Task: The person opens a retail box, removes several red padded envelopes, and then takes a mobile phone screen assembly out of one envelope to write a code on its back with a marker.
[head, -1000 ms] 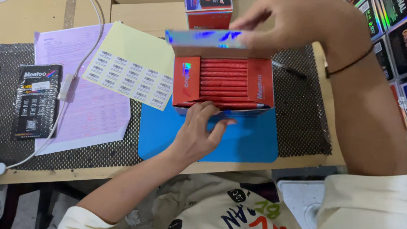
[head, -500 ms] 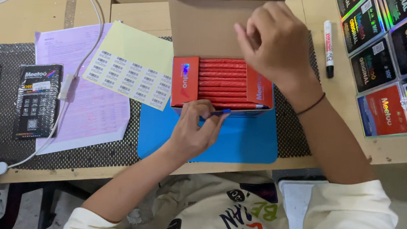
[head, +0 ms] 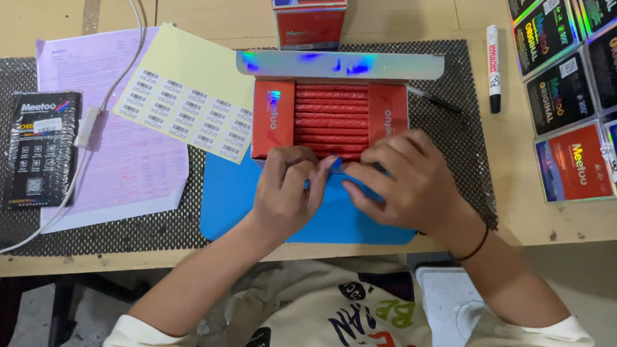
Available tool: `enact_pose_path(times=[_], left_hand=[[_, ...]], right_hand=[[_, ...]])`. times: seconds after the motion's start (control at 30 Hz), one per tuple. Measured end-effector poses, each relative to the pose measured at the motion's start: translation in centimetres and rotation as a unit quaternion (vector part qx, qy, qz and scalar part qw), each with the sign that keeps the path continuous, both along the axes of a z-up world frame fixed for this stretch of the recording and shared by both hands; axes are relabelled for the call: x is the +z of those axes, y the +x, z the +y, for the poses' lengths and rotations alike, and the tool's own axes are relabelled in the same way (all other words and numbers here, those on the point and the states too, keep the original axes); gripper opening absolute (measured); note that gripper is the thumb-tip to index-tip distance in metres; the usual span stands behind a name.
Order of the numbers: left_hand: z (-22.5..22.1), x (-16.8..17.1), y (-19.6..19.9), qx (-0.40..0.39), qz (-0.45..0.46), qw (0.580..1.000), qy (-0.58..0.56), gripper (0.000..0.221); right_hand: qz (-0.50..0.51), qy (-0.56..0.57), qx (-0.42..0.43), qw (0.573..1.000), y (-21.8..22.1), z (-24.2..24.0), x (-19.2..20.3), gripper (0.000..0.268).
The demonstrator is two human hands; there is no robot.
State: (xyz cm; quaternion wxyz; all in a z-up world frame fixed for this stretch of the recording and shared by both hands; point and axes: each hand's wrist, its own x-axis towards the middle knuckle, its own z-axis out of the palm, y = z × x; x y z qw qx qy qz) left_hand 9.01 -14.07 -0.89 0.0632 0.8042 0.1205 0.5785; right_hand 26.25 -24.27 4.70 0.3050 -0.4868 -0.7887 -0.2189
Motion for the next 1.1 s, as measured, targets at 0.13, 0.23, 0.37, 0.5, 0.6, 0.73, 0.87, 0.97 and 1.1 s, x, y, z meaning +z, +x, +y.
enact_pose_path(times=[0.13, 0.23, 0.37, 0.5, 0.6, 0.73, 0.87, 0.97, 1.1], left_hand=[[0.0, 0.3, -0.1, -0.012, -0.002, 1.0, -0.003, 0.032], [0.2, -0.2, 0.0, -0.009, -0.009, 1.0, 0.019, 0.026], [-0.1, -0.1, -0.4, 0.036, 0.036, 0.993, 0.104, 0.023], [-0.1, -1.0, -0.3, -0.02, 0.05, 0.998, 0.02, 0.014], [-0.3, -2.1, 0.0, 0.004, 0.06, 0.997, 0.038, 0.022], [-0.6, -2.5, 0.2, 0.02, 0.067, 0.995, 0.068, 0.026], [-0.1, -2.9, -0.1, -0.001, 0.061, 0.996, 0.058, 0.024], [0.5, -2.3, -0.9, -0.009, 0.065, 0.995, 0.068, 0.025], [1.6, 1.4, -2.0, 0.006, 0.127, 0.979, 0.162, 0.026]], right_hand=[[-0.03, 0.047, -0.065, 0.996, -1.3, -0.9, -1.2, 0.015], [-0.035, 0.055, -0.089, 0.994, -1.5, -0.8, -1.9, 0.017], [-0.03, 0.045, -0.108, 0.993, -1.9, -0.6, -2.4, 0.017], [-0.013, 0.003, -0.135, 0.991, -2.4, -0.5, -2.2, 0.039], [-0.018, -0.03, -0.139, 0.99, -2.6, -0.4, -1.8, 0.046], [-0.065, -0.027, -0.166, 0.984, -3.3, 0.0, -1.1, 0.039], [-0.064, -0.02, -0.162, 0.984, -2.8, 0.6, -1.2, 0.038], [-0.058, -0.05, -0.134, 0.988, -2.3, 0.9, -0.5, 0.042], [-0.032, -0.077, -0.05, 0.995, -0.7, 1.6, 1.4, 0.046]])
